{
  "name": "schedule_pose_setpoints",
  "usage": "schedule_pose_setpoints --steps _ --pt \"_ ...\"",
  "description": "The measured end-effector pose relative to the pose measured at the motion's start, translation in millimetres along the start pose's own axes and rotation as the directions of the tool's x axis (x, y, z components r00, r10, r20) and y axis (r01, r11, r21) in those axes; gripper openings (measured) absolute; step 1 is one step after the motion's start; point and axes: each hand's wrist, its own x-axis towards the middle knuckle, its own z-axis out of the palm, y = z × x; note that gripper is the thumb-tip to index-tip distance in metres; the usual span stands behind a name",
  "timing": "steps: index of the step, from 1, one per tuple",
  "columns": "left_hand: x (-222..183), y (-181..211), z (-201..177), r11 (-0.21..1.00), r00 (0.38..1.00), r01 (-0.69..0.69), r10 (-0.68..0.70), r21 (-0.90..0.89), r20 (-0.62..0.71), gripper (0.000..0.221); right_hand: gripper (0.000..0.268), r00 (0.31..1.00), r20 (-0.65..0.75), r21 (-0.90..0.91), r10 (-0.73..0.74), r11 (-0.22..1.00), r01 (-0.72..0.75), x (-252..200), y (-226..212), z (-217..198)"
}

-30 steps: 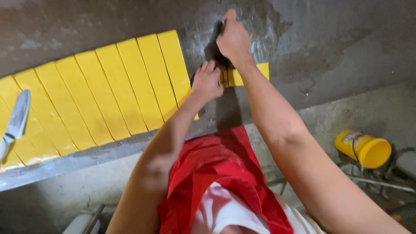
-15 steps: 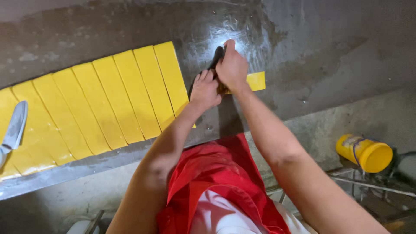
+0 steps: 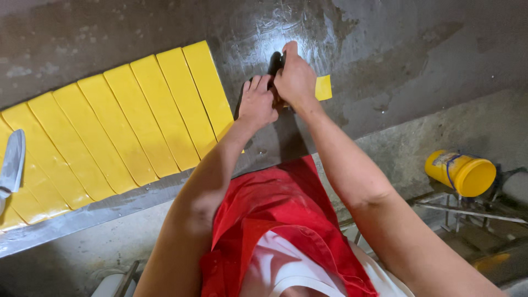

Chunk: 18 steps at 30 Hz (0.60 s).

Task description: The person takes dough strips, cuts them into smaller pieces using a dough scraper, and gathers the cut pieces onto a pile.

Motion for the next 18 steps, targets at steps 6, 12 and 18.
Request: schedule_pose_setpoints --steps 6,12,18 --pt "-2 -1 2 0.996 0.998 -0.039 0.044 0.081 -0.052 0.05 0.039 0.985 -0.151 0.073 -0.086 0.993 0.098 58 5 14" --pt "-1 9 -3 0.997 0.993 -0.065 0.061 -0.033 -0.105 0.06 0.044 0.999 -0.007 0.004 -0.05 0.999 0.05 33 9 -13" --pt "6 8 1 0.999 0.999 -0.004 0.006 0.054 -0.033 0.051 0.041 0.999 0.004 0.007 -0.052 0.999 0.052 6 8 -8"
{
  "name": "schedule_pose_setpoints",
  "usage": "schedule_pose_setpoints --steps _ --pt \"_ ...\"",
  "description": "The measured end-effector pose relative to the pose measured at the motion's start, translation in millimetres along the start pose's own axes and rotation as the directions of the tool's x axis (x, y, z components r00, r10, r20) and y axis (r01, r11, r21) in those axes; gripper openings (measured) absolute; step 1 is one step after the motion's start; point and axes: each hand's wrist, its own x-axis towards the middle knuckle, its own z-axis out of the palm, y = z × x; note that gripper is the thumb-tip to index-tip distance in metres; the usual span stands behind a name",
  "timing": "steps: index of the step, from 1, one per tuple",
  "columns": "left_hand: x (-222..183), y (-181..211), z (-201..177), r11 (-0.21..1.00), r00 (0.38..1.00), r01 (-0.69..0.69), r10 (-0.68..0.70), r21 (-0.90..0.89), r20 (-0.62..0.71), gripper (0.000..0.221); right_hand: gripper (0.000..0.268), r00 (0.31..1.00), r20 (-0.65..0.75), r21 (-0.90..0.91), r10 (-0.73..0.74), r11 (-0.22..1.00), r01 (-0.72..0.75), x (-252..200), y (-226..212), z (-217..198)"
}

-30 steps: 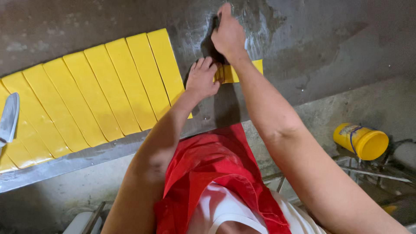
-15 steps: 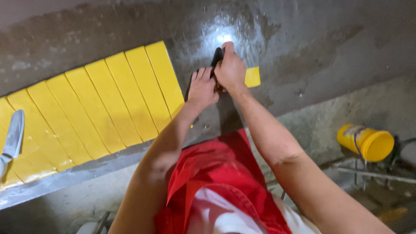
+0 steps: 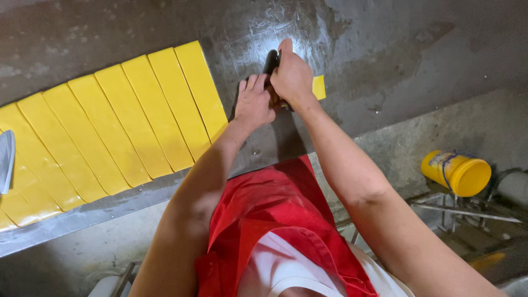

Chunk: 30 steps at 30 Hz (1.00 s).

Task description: The person takes dough strips, cuts them into smaller pieces using a dough scraper, and gathers the cut pieces onto a pile.

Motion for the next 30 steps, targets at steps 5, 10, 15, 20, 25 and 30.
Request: schedule_pose_setpoints --steps 5,10,15,20,25,30 --pt "0 1 -2 1.0 0.997 0.023 -0.024 0.011 0.077 0.056 0.036 0.995 -0.099 0.067 0.022 0.998 -0.016 24 0 15" --pt "1 -5 -1 0.997 0.997 -0.06 0.057 -0.044 -0.054 0.06 0.04 0.982 -0.141 0.053 -0.129 0.989 0.138 71 3 2" --pt "5 5 0 0.999 0.999 -0.046 0.046 -0.027 0.006 0.043 0.044 1.0 0.024 -0.032 0.014 0.999 -0.013 8 3 -11" --pt "5 3 1 0.998 0.999 -0.04 0.04 -0.056 -0.007 0.038 0.041 0.999 -0.016 0.007 0.039 0.999 -0.039 -7 7 -2" --pt "15 1 -6 0.999 0.997 -0.036 0.034 0.021 0.063 0.042 0.042 0.995 -0.099 0.029 0.024 0.999 -0.021 25 8 17" --pt "16 6 -10 0.999 0.998 -0.038 0.04 -0.027 0.048 0.054 0.04 0.996 -0.086 -0.01 0.006 1.0 -0.007 69 13 -1"
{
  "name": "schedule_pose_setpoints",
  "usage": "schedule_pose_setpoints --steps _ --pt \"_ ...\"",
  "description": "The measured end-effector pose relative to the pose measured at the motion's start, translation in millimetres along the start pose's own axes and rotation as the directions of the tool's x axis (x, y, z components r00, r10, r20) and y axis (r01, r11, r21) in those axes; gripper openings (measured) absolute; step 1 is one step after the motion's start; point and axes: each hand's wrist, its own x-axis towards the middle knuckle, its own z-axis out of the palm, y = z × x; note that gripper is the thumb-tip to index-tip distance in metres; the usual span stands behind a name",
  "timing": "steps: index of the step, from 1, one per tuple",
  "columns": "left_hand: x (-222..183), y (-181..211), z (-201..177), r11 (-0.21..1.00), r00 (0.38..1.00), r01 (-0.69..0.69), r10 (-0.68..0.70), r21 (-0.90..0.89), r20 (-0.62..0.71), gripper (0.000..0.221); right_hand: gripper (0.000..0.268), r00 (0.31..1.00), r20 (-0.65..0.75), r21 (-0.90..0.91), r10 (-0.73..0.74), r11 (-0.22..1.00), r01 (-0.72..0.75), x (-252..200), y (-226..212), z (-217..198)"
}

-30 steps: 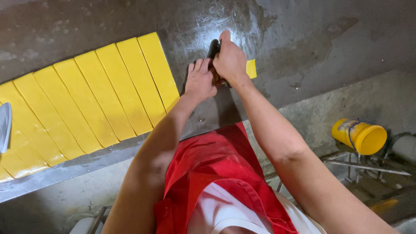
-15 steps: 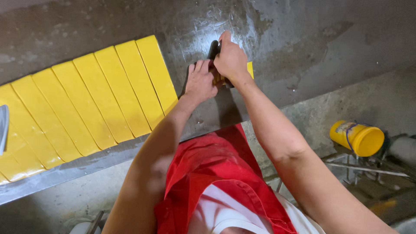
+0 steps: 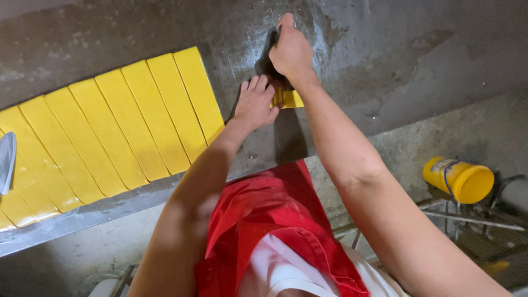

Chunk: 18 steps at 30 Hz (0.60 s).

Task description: The person takes dough strips, cuts them into smaller pieces using a dough scraper, and gathers the cut pieces onto a pile.

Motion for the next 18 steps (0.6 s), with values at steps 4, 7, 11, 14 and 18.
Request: schedule_pose_setpoints --steps 4,7,11,14,18 --pt "5 4 0 1.0 1.0 0.002 -0.002 -0.019 0.005 0.043 0.038 0.999 0.046 0.029 0.009 1.0 -0.01 -40 6 -15" --pt "-1 5 6 1.0 1.0 0.004 -0.003 -0.027 0.02 0.037 0.041 0.999 0.049 0.034 -0.022 0.999 0.02 -62 7 -12" --pt "1 -1 11 1.0 0.999 -0.013 0.013 -0.003 0.03 0.034 0.042 1.0 -0.012 0.039 -0.011 0.999 0.011 -74 9 -5" --pt "3 0 13 0.996 0.995 -0.056 0.062 0.075 -0.078 0.042 0.039 0.997 -0.075 0.053 -0.009 0.998 0.013 -57 12 1" --pt "3 3 11 0.995 0.995 -0.083 0.086 0.047 -0.057 0.049 0.037 0.996 -0.076 0.051 -0.041 0.998 0.045 0 16 1"
